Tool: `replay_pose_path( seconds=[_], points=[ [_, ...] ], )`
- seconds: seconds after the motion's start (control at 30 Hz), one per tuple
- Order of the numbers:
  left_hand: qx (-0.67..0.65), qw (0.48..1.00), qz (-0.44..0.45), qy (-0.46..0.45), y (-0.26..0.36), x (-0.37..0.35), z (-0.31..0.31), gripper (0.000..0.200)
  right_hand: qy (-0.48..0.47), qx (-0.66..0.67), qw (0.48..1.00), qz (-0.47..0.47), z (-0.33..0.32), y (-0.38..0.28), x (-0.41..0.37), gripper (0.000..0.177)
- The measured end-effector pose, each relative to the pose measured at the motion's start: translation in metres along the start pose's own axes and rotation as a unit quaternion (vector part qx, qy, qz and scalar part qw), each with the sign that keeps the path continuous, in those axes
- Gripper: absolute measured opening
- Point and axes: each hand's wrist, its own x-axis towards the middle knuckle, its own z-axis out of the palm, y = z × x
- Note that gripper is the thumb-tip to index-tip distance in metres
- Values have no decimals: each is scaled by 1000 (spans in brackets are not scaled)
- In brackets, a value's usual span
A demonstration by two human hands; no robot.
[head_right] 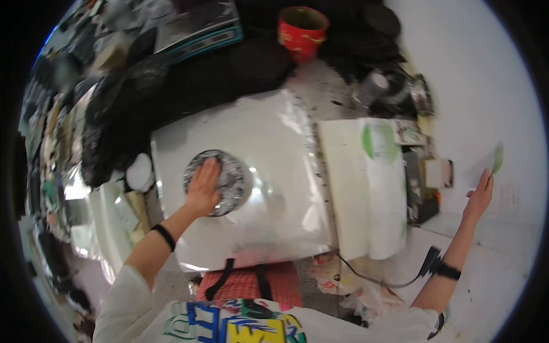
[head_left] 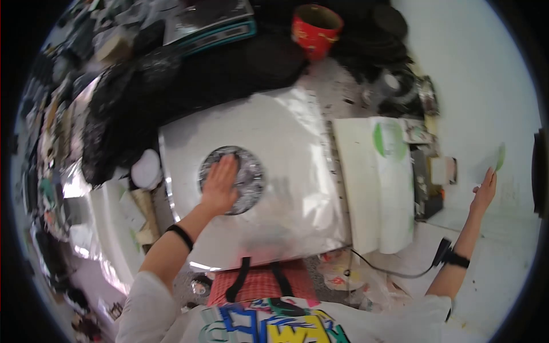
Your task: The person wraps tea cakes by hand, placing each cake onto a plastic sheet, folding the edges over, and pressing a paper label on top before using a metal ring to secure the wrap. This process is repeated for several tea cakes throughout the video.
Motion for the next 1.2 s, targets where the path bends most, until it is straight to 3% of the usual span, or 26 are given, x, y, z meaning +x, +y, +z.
replay_pose_path(
  seconds=[0.03, 0.07, 0.1, 0.17, 0.2, 0.23, 0.3, 0.33, 0.37, 0.43, 0.47, 0.5, 0.53, 0.57, 0.63, 0.7, 0.73, 0.8, 0.83, 0.9, 0.93, 0.97, 1.03, 1.1, 1.17, 1.2],
  points=[
    [20, 1000, -2, -12, -2, 0, 0, 80, -63, 68, 994, -60, 37, -1, -35, 40],
    [28, 1000, 2, -4, -4, -1, 2, 77, -267, -181, 922, -213, 70, 5, -86, 56],
    [30, 1000, 10, 1, -5, -2, 1, 74, -341, -282, 867, -227, 117, -19, -182, 50],
    [18, 1000, 12, 6, -6, -5, 3, 73, -603, -55, 778, -169, 179, -79, -338, 85],
    [26, 1000, 12, -3, -8, -4, 4, 73, -617, -19, 701, -359, 206, -82, -381, 95],
    [18, 999, 29, 2, -11, -5, 7, 69, -627, 15, 671, -394, 221, -89, -414, 79],
    [3, 999, 40, 1, -18, -14, 26, 66, -609, 35, 677, -412, 256, -84, -454, 84],
    [-189, 982, 11, -24, -24, -20, 47, 65, -615, -3, 671, -413, 263, -86, -464, 86],
    [-375, 926, -17, -43, -31, -24, 69, 65, -620, -7, 668, -412, 262, -91, -468, 86],
    [-696, 713, -60, -63, -39, -21, 92, 64, -652, -127, 613, -428, 263, -110, -466, 85],
    [-701, 709, -57, -52, -35, -16, 74, 64, -651, -131, 606, -438, 267, -122, -468, 85],
    [-417, 904, -20, -90, -31, -14, 54, 64, -618, -144, 641, -432, 271, -134, -475, 83],
    [-81, 989, 17, -120, -27, -15, 39, 63, -584, -156, 676, -422, 272, -144, -481, 82],
    [-84, 990, 17, -115, -27, -19, 44, 63, -571, -68, 722, -385, 290, -134, -491, 80],
    [-64, 996, 65, 4, -35, -30, 53, 58, -552, -98, 714, -420, 308, -119, -505, 78],
    [-267, 943, -45, -195, -28, -51, -20, 51, -548, -137, 690, -452, 313, -115, -512, 76],
    [-268, 942, -48, -199, -34, -71, -22, 51, -552, -135, 689, -450, 311, -118, -513, 76],
    [-112, 975, 182, -60, -53, -106, -29, 48, -575, -201, 627, -485, 309, -132, -513, 77],
    [-108, 974, 187, -66, -60, -99, -46, 48, -574, -200, 633, -480, 312, -136, -515, 77],
    [-236, 938, 38, -252, -63, -80, -85, 48, -602, -203, 612, -471, 314, -141, -520, 79],
    [-234, 966, 88, -71, -58, -64, -71, 47, -599, -203, 619, -465, 318, -141, -525, 79],
    [-226, 957, 139, 112, -50, -43, -51, 46, -559, -261, 608, -500, 321, -139, -531, 81],
    [-161, 969, 103, 157, -33, -11, -27, 45, -515, -325, 594, -526, 319, -138, -537, 83],
    [-94, 970, 58, 216, -39, 13, -19, 44, -552, -292, 613, -484, 324, -142, -531, 87],
    [-188, 972, 78, 114, -56, 26, -18, 39, -587, -296, 598, -459, 326, -137, -531, 87],
    [-234, 962, 50, 128, -64, 38, -21, 40, -622, -293, 578, -441, 325, -132, -531, 87]
  ],
)
